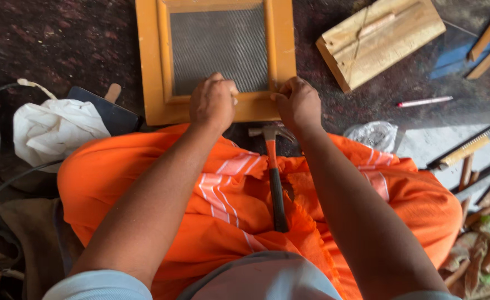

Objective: The person marks a wooden stick with a pencil, cuts it to size using a hand saw, and then hammers it into the frame of a window screen. They repeat this process for another piece of wood, securing it into the frame.

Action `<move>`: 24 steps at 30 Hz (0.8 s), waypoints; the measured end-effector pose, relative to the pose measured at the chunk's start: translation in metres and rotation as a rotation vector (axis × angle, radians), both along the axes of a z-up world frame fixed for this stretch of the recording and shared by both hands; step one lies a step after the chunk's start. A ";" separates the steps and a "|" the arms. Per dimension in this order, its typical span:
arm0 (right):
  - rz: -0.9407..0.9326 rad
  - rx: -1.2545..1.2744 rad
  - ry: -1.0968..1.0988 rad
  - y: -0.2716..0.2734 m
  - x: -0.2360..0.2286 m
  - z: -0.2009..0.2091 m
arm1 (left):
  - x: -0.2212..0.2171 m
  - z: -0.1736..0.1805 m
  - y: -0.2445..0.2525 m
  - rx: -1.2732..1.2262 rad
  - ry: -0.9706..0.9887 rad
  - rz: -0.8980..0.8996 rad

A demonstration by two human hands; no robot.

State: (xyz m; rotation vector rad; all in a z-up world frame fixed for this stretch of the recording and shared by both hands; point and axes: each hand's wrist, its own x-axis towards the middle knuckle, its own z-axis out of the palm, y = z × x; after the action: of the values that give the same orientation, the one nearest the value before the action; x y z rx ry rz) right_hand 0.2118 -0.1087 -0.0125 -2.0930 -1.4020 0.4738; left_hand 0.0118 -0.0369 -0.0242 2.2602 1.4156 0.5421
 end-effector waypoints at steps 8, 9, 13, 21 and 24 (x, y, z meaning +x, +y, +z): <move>0.015 0.031 0.178 -0.064 0.046 0.002 | -0.004 0.007 -0.011 0.147 0.013 -0.081; 0.022 0.025 0.173 -0.078 0.060 0.005 | -0.004 0.009 -0.011 0.137 0.023 -0.099; -0.234 -0.397 0.041 -0.133 0.129 0.011 | -0.008 0.018 -0.018 0.051 0.091 -0.080; -0.283 -0.679 -0.293 -0.148 0.177 -0.048 | -0.013 0.025 -0.043 0.114 -0.010 0.027; -0.275 -0.588 -0.338 -0.136 0.175 -0.059 | -0.023 0.023 -0.048 0.082 0.002 0.087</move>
State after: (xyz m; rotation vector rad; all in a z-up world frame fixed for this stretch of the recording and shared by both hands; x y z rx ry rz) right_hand 0.3872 -0.2448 -0.0718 -2.9073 -1.2118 0.4730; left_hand -0.0115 -0.0847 -0.0017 2.2710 1.5241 0.6363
